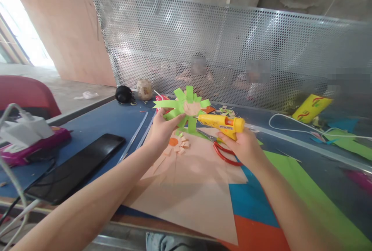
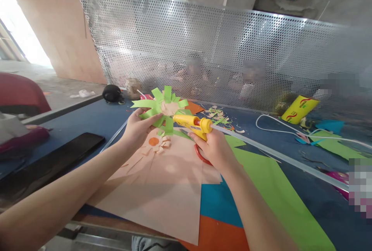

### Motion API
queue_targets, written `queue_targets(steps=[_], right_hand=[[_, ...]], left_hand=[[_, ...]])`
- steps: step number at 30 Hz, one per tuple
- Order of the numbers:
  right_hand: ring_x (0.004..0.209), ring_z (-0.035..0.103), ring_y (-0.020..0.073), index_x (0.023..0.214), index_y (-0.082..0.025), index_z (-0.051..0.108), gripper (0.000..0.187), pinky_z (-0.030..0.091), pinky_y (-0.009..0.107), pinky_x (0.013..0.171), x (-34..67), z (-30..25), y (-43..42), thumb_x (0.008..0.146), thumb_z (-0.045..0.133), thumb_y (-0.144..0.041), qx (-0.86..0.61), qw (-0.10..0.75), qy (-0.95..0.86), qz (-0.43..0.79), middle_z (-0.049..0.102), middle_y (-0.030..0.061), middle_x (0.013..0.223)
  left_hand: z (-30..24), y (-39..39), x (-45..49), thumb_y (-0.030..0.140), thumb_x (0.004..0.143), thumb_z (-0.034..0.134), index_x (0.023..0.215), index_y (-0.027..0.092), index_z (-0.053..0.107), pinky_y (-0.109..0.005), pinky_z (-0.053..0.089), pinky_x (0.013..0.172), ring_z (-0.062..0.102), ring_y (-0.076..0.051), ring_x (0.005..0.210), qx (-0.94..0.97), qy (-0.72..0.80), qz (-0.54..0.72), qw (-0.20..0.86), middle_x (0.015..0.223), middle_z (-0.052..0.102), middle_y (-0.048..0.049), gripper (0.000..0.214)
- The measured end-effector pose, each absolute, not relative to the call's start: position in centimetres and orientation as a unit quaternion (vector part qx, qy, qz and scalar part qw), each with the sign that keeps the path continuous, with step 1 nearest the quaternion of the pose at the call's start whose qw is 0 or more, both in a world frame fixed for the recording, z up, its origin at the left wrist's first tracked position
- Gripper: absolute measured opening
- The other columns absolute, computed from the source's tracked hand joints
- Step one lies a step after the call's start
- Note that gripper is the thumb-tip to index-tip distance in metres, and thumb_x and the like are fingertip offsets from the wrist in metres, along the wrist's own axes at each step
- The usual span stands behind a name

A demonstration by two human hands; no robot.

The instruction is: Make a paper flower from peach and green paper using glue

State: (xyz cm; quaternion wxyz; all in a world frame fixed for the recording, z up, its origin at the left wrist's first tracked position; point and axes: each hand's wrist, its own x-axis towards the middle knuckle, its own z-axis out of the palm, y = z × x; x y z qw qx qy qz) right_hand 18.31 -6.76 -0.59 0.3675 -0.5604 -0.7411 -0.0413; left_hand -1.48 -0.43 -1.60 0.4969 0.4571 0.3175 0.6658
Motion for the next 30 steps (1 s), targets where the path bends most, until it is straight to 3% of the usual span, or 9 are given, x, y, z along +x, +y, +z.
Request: queue_targets(steps=[30], right_hand=[[0.064, 0.06, 0.0204, 0.079, -0.016, 0.06, 0.029, 0.043, 0.026, 0.052, 18.78, -0.62, -6.73, 0.073, 0.048, -0.042, -0.577, 0.386, -0.717, -0.057, 0.063, 0.0071, 0.068]], left_hand=[[-1.38, -0.44, -1.43, 0.02, 0.052, 0.071, 0.083, 0.014, 0.053, -0.035, 0.052, 0.065, 0.062, -0.019, 0.07, 0.436, 0.334, 0.675, 0.493, 0.079, 0.062, -0.0071, 0.037]])
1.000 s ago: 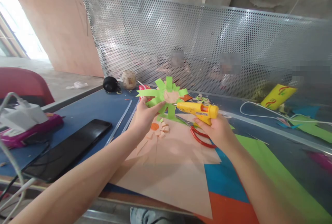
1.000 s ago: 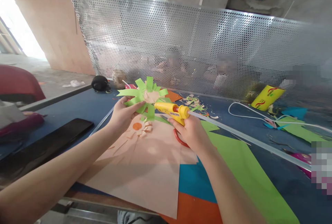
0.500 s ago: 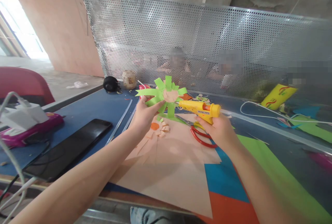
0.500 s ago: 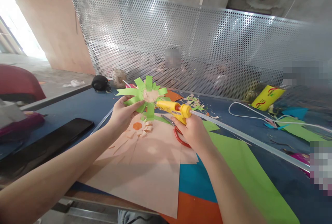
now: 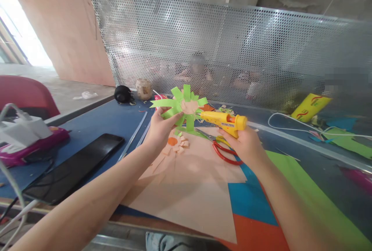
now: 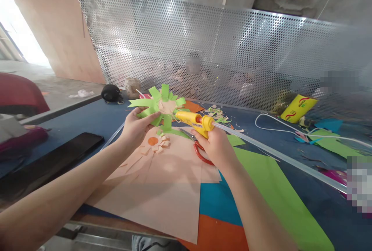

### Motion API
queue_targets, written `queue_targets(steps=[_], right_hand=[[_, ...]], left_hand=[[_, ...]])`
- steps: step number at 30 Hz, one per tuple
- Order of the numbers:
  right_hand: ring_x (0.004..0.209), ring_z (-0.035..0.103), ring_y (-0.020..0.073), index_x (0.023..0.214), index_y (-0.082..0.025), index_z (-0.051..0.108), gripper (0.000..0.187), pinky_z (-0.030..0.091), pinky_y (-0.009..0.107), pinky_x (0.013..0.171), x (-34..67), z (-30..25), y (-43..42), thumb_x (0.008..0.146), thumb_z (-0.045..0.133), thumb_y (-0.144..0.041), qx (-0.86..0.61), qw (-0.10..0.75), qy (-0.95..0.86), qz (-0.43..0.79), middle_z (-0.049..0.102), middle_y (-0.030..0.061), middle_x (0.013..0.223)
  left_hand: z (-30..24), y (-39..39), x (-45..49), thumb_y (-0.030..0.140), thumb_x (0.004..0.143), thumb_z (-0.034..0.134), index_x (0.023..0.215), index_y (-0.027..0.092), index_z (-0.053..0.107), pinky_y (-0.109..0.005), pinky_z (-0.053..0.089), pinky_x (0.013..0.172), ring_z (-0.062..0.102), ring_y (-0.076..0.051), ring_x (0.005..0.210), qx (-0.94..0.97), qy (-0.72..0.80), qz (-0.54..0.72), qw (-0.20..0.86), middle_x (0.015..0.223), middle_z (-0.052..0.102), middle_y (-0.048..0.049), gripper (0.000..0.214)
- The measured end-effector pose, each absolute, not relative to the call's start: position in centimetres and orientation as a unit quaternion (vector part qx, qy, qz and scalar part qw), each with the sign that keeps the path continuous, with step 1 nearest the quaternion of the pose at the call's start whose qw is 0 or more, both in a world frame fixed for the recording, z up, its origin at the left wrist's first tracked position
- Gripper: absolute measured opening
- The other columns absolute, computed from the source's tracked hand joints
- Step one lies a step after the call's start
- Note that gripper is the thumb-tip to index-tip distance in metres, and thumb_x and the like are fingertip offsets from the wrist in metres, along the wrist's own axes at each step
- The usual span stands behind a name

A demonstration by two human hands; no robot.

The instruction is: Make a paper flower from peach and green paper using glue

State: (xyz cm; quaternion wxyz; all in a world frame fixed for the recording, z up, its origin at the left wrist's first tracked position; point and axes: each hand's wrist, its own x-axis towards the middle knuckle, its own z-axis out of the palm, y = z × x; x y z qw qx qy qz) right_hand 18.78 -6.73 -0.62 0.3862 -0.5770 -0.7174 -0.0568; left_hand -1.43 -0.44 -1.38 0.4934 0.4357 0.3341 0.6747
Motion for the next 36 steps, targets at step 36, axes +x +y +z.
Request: queue_targets(steps=[36], right_hand=[[0.07, 0.06, 0.0248, 0.074, -0.017, 0.061, 0.03, 0.045, 0.032, 0.057, 18.7, -0.97, -6.97, 0.073, 0.047, -0.045, -0.595, 0.379, -0.705, -0.068, 0.063, 0.0083, 0.066]], left_hand=[[-1.55, -0.4, -1.31, 0.02, 0.053, 0.071, 0.085, 0.015, 0.053, -0.032, 0.052, 0.063, 0.062, -0.02, 0.071, 0.438, 0.342, 0.663, 0.501, 0.08, 0.063, -0.008, 0.038]])
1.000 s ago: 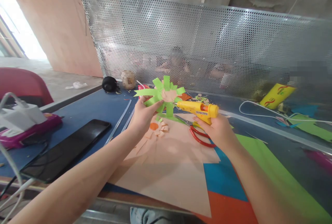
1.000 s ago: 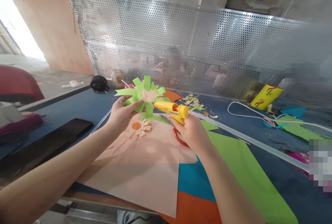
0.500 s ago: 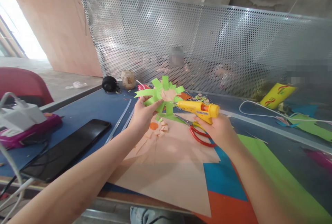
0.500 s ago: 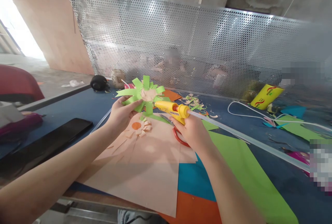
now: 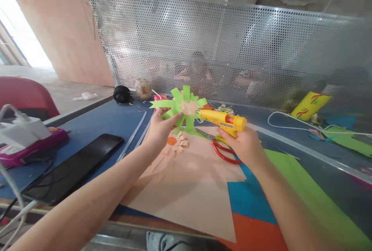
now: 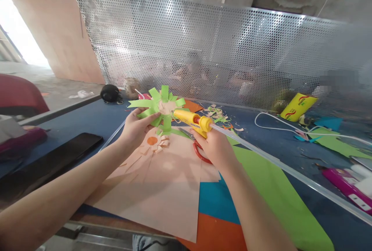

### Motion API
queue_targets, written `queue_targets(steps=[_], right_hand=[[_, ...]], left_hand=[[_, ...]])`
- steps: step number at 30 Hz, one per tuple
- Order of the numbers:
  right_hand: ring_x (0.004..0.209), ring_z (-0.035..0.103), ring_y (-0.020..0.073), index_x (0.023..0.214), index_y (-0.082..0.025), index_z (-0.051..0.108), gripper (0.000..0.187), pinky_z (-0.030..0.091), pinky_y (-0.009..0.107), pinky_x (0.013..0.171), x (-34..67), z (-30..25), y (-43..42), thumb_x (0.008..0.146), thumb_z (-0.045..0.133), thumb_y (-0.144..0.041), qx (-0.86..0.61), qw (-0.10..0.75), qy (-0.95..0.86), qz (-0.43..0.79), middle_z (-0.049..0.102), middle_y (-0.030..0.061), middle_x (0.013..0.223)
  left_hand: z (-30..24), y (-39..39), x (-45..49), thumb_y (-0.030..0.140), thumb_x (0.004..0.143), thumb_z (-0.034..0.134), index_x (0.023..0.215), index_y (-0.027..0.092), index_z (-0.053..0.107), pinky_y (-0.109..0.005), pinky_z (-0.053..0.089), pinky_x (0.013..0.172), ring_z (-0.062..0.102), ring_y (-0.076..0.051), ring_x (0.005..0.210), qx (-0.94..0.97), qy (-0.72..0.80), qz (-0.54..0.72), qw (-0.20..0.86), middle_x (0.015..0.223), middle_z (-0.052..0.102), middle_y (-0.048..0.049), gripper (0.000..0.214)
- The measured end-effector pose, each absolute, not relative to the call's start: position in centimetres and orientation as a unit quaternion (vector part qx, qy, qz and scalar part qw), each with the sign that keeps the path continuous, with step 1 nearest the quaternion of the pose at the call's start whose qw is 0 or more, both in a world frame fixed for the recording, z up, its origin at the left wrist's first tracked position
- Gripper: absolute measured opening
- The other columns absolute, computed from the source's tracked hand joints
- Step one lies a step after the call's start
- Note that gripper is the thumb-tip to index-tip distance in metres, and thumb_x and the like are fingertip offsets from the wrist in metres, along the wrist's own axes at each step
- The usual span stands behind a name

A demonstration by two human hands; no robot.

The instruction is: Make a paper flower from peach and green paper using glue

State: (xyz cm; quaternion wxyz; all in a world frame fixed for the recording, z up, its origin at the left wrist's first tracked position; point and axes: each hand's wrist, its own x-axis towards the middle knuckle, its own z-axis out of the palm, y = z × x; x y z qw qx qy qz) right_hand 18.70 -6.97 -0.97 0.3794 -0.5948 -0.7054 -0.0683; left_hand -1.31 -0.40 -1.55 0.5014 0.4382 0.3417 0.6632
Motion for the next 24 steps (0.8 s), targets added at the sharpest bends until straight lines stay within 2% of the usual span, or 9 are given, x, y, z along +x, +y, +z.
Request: queue_targets(steps=[11, 16, 19, 24], right_hand=[[0.075, 0.06, 0.0252, 0.082, -0.017, 0.061, 0.03, 0.044, 0.032, 0.06, 18.8, -0.9, -6.8, 0.074, 0.048, -0.042, -0.596, 0.369, -0.711, -0.062, 0.063, 0.009, 0.071], [0.066, 0.06, 0.0226, 0.087, -0.016, 0.06, 0.032, 0.042, 0.029, 0.053, 18.7, -0.8, -7.0, 0.075, 0.046, -0.043, -0.613, 0.354, -0.703, -0.061, 0.063, 0.0076, 0.069], [0.061, 0.059, 0.0222, 0.083, -0.016, 0.06, 0.031, 0.041, 0.028, 0.05, 18.9, -0.9, -6.6, 0.074, 0.047, -0.042, -0.619, 0.35, -0.698, -0.087, 0.062, 0.0071, 0.063], [0.063, 0.06, 0.023, 0.084, -0.014, 0.059, 0.03, 0.043, 0.029, 0.055, 19.8, -1.0, -5.5, 0.071, 0.051, -0.04, -0.635, 0.406, -0.65, -0.098, 0.063, 0.0094, 0.068]], left_hand=[[-1.6, -0.2, -1.3, 0.019, 0.051, 0.072, 0.082, 0.014, 0.052, -0.035, 0.052, 0.067, 0.063, -0.019, 0.068, 0.431, 0.334, 0.674, 0.498, 0.078, 0.063, -0.0068, 0.037], [-1.5, -0.1, -1.4, 0.019, 0.051, 0.072, 0.081, 0.014, 0.052, -0.034, 0.052, 0.067, 0.063, -0.019, 0.07, 0.428, 0.338, 0.677, 0.494, 0.078, 0.062, -0.0059, 0.036], [-1.5, 0.0, -1.5, 0.016, 0.05, 0.073, 0.082, 0.014, 0.052, -0.033, 0.052, 0.067, 0.063, -0.018, 0.071, 0.412, 0.347, 0.683, 0.493, 0.079, 0.062, -0.006, 0.038], [-1.5, 0.1, -1.6, 0.012, 0.051, 0.072, 0.081, 0.012, 0.053, -0.031, 0.053, 0.065, 0.063, -0.017, 0.068, 0.397, 0.323, 0.684, 0.52, 0.078, 0.063, -0.0062, 0.035]])
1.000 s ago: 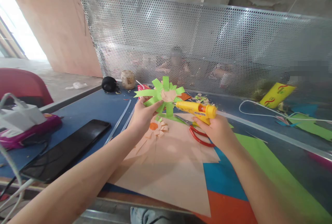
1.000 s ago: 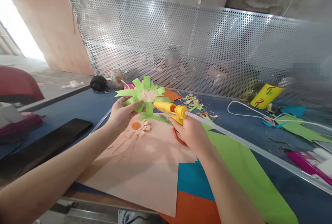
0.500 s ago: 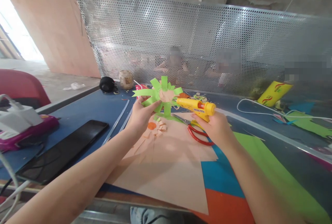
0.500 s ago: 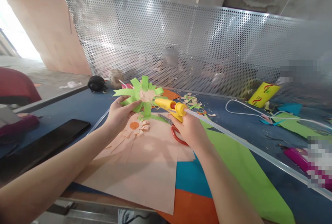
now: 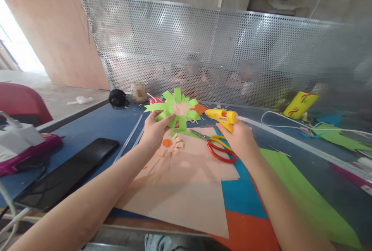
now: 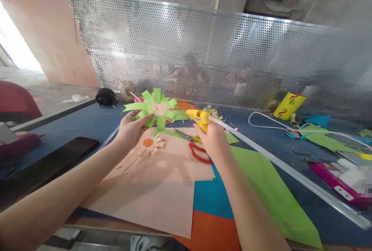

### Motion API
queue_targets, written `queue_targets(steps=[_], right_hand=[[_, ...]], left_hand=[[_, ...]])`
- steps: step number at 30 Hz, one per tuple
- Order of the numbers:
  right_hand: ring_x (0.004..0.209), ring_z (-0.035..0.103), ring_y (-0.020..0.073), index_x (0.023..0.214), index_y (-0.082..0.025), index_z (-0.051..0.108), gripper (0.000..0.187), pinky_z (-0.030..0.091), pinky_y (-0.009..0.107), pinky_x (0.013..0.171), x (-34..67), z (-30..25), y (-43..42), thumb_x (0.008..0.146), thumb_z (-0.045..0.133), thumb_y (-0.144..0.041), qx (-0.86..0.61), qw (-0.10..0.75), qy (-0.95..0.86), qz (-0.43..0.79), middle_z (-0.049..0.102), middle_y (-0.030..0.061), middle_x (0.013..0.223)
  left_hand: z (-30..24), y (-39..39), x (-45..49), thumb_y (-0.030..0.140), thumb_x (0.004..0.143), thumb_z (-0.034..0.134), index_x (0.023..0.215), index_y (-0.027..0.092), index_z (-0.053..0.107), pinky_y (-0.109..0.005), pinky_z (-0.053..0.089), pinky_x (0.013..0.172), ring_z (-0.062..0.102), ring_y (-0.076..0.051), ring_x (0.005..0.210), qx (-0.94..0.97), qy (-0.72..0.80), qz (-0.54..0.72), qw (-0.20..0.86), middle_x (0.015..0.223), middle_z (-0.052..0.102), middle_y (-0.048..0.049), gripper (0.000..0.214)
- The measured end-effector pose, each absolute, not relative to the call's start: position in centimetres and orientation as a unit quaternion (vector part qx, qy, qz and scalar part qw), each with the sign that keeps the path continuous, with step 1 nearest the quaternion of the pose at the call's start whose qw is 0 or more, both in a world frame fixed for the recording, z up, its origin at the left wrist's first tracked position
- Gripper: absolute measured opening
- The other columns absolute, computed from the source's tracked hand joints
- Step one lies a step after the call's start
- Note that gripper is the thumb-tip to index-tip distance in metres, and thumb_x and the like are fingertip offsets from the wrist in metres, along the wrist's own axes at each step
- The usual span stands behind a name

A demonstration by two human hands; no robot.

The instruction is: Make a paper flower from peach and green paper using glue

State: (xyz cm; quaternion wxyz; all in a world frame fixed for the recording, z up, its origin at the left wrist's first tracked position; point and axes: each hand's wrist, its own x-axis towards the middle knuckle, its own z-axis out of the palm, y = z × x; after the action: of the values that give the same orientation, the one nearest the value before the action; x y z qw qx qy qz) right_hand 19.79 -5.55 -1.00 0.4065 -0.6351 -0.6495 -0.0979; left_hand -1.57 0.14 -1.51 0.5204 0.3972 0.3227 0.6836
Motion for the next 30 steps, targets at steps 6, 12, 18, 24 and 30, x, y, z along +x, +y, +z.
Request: queue_targets(steps=[6, 12, 18, 24, 30], right_hand=[[0.052, 0.059, 0.0184, 0.08, -0.012, 0.058, 0.047, 0.043, 0.027, 0.052, 23.6, -0.9, -3.9, 0.076, 0.035, -0.053, -0.744, 0.4, -0.53, 0.071, 0.063, 0.0107, 0.065], [0.077, 0.061, 0.0266, 0.079, -0.009, 0.061, 0.062, 0.043, 0.03, 0.058, 27.2, -2.3, -2.7, 0.078, 0.021, -0.056, -0.862, 0.187, -0.469, 0.046, 0.063, 0.0204, 0.083], [0.082, 0.059, 0.0297, 0.085, -0.012, 0.059, 0.041, 0.043, 0.034, 0.061, 27.0, -2.4, -3.2, 0.072, 0.042, -0.047, -0.865, 0.164, -0.474, 0.023, 0.062, 0.0181, 0.09], [0.078, 0.058, 0.0243, 0.09, -0.016, 0.052, 0.028, 0.044, 0.037, 0.065, 24.8, -1.6, -3.5, 0.072, 0.049, -0.037, -0.769, 0.266, -0.578, -0.063, 0.059, 0.0117, 0.084], [0.102, 0.046, 0.0218, 0.127, -0.022, 0.025, 0.07, 0.044, 0.036, 0.079, 20.3, -1.6, -4.6, 0.068, 0.058, -0.037, -0.467, 0.455, -0.757, -0.039, 0.033, 0.0116, 0.127]], left_hand=[[-1.4, 0.2, -1.4, 0.005, 0.056, 0.067, 0.079, 0.01, 0.056, -0.027, 0.054, 0.061, 0.063, -0.015, 0.063, 0.372, 0.3, 0.655, 0.584, 0.075, 0.064, -0.0062, 0.026], [-1.6, -0.2, -1.1, 0.002, 0.059, 0.064, 0.077, 0.01, 0.055, -0.025, 0.054, 0.059, 0.063, -0.015, 0.061, 0.355, 0.323, 0.6, 0.64, 0.073, 0.064, -0.0065, 0.021], [-1.3, -0.9, -1.0, 0.0, 0.063, 0.06, 0.074, 0.009, 0.054, -0.022, 0.054, 0.059, 0.062, -0.013, 0.061, 0.376, 0.278, 0.569, 0.677, 0.07, 0.064, -0.0056, 0.015], [-1.7, -1.0, -1.3, 0.004, 0.069, 0.056, 0.077, 0.01, 0.054, -0.02, 0.053, 0.053, 0.062, -0.012, 0.055, 0.385, 0.273, 0.464, 0.75, 0.067, 0.063, -0.0056, 0.011], [-1.2, -2.2, -1.2, 0.004, 0.058, 0.067, 0.092, 0.016, 0.046, -0.022, 0.052, 0.052, 0.062, -0.013, 0.055, 0.383, 0.334, 0.395, 0.766, 0.068, 0.062, -0.0014, 0.042]])
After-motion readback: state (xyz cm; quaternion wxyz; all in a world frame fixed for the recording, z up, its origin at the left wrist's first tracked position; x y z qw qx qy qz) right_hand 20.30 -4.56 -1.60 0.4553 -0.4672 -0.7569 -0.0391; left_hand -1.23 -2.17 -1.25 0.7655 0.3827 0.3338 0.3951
